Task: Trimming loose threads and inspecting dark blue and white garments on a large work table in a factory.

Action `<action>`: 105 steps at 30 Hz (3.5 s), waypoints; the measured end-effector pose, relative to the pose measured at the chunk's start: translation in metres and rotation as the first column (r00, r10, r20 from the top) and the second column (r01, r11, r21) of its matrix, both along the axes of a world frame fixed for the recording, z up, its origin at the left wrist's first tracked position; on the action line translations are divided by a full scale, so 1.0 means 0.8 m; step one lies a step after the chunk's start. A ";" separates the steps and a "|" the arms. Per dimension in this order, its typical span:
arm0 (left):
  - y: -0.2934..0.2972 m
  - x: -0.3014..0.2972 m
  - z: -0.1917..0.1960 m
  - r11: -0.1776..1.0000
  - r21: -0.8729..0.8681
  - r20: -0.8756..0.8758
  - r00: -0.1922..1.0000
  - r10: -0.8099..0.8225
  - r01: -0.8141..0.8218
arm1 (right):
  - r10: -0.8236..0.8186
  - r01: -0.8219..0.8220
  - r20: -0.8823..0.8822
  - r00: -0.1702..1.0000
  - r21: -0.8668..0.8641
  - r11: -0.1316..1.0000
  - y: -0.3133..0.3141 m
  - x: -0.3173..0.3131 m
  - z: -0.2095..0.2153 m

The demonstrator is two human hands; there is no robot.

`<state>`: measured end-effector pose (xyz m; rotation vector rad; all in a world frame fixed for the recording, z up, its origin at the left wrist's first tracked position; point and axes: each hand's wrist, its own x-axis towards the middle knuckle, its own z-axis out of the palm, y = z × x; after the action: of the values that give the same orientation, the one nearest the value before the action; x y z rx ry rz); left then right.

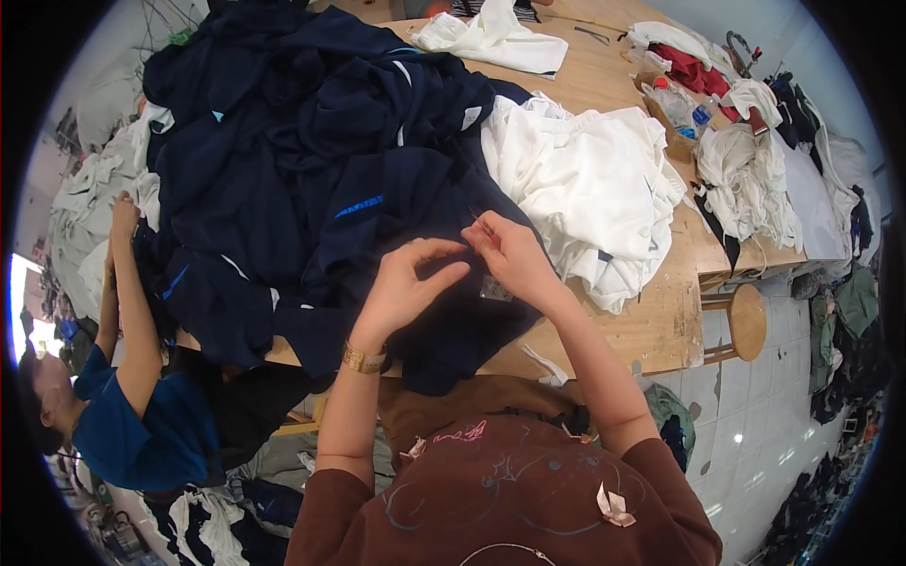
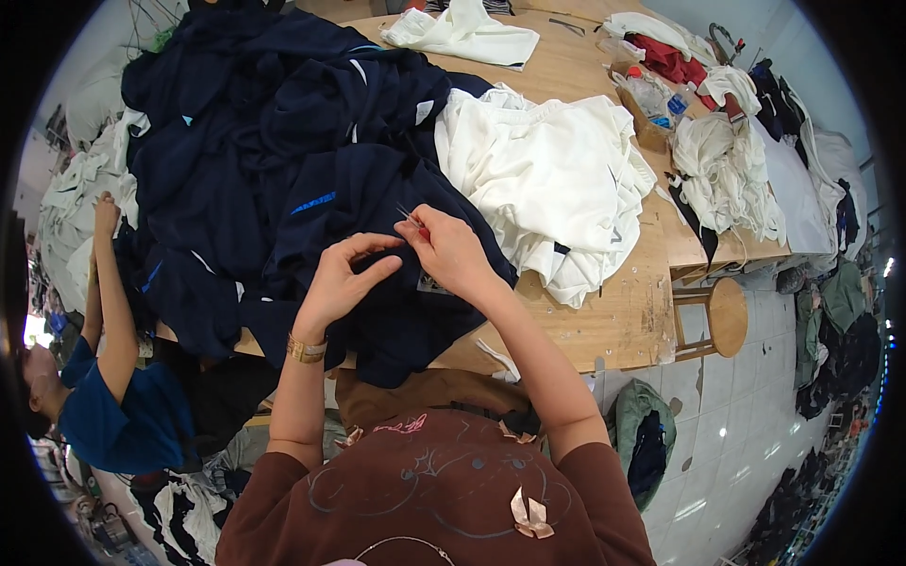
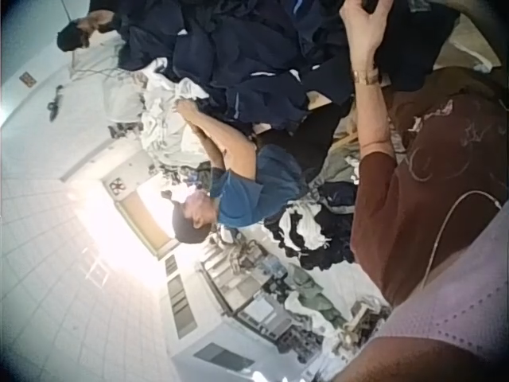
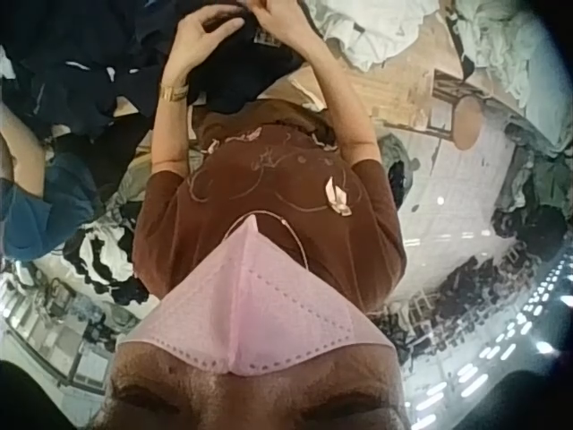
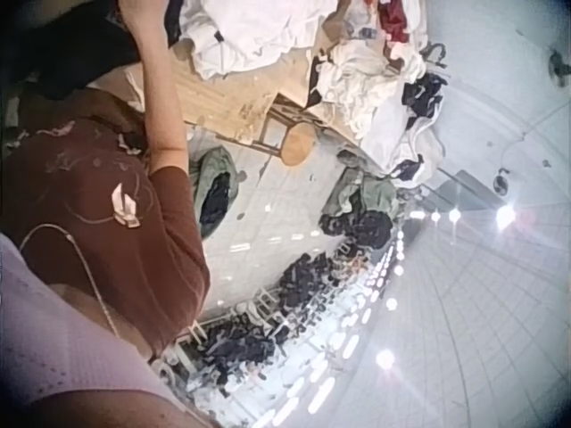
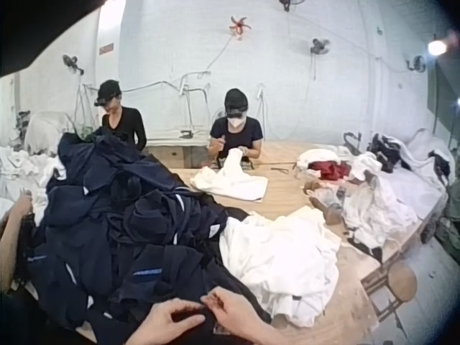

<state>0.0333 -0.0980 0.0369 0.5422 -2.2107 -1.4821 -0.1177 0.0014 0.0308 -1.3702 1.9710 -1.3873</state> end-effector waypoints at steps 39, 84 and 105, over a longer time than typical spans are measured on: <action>0.014 -0.011 0.001 0.990 0.073 0.029 0.993 0.118 -0.120 | 0.232 -0.125 -0.277 0.932 0.355 0.926 0.055 -0.033 0.033; 0.004 -0.006 0.001 0.976 0.176 0.027 0.991 0.128 -0.131 | 0.391 -0.226 -0.557 0.732 0.343 0.912 0.024 -0.034 0.037; 0.003 -0.004 -0.005 0.966 0.217 0.014 0.990 0.140 -0.140 | 0.400 -0.207 -0.649 0.647 0.355 0.911 0.015 -0.026 0.033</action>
<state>0.0298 -0.0955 0.0325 0.7507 -1.9753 -1.6568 -0.1387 0.0133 0.0571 -2.2085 2.0777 -0.4188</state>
